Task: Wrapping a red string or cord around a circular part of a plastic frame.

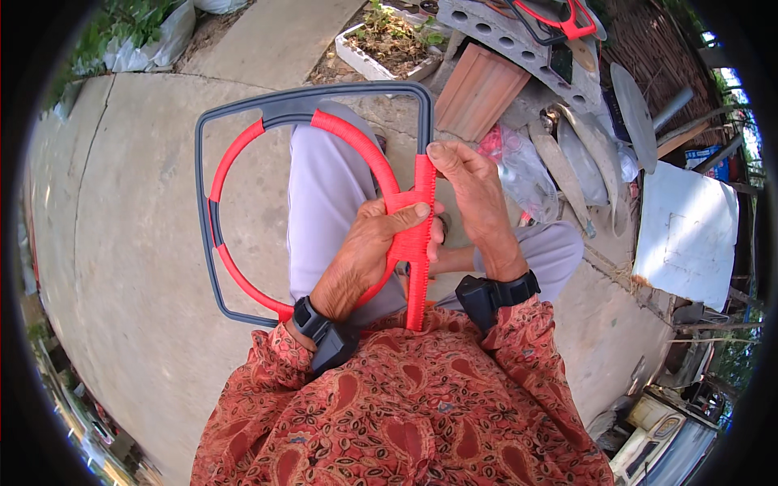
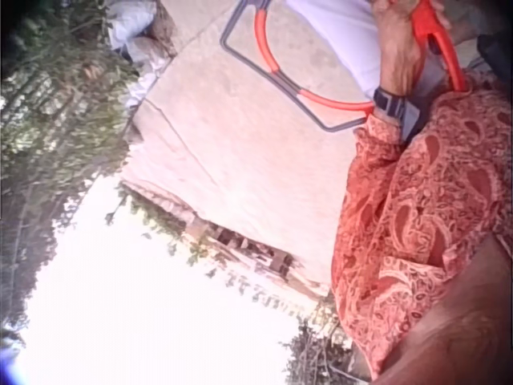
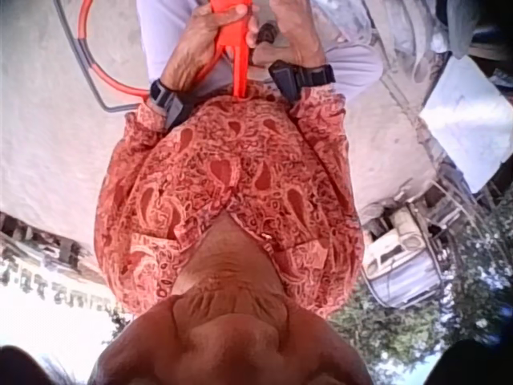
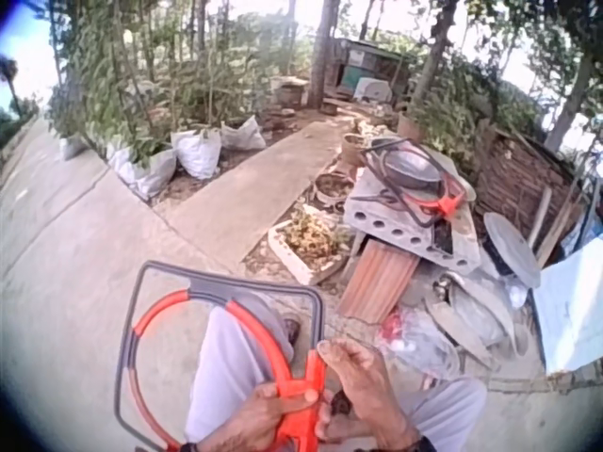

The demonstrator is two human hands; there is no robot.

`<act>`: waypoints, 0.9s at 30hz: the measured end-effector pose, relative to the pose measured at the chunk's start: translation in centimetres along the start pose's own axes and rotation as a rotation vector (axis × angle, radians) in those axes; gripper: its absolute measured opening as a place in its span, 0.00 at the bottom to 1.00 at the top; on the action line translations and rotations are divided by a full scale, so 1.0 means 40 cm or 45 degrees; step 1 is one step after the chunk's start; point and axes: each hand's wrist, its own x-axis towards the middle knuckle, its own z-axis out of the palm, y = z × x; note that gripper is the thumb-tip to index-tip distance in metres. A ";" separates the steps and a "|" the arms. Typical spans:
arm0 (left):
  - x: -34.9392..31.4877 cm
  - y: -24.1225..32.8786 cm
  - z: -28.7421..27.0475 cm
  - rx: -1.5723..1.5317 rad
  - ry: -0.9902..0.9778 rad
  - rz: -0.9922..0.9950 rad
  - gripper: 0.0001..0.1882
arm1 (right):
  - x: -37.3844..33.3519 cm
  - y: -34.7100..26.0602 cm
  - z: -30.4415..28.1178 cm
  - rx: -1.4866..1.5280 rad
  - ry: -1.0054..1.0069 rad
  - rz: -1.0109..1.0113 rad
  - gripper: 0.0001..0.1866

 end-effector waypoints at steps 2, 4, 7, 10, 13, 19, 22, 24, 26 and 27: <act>0.000 0.000 0.004 0.019 0.001 0.012 0.14 | 0.002 0.008 -0.004 0.046 0.025 -0.011 0.22; -0.003 0.003 0.007 0.037 0.003 0.025 0.14 | -0.002 0.006 -0.004 0.092 0.048 -0.021 0.22; -0.012 0.012 0.007 -0.032 -0.013 0.010 0.13 | -0.029 -0.002 -0.003 0.113 0.091 -0.008 0.23; -0.012 0.015 0.006 -0.028 -0.038 0.045 0.13 | -0.062 0.002 -0.013 0.125 0.078 -0.001 0.21; -0.014 0.012 0.010 0.012 -0.034 0.078 0.13 | -0.085 -0.016 -0.007 0.229 0.026 0.085 0.18; -0.030 0.007 0.020 0.073 -0.069 0.173 0.12 | -0.115 -0.058 0.002 0.180 -0.093 -0.013 0.11; -0.032 0.006 0.031 0.104 -0.068 0.195 0.10 | -0.127 -0.059 0.012 0.193 -0.074 -0.107 0.09; -0.034 0.004 0.038 0.116 -0.056 0.205 0.09 | -0.134 -0.055 0.016 0.254 -0.007 -0.083 0.08; -0.038 0.000 0.041 0.143 -0.046 0.195 0.09 | -0.141 -0.037 0.011 0.238 0.003 -0.103 0.08; -0.041 -0.001 0.044 0.163 -0.036 0.182 0.09 | -0.145 -0.033 0.007 0.216 0.013 -0.116 0.09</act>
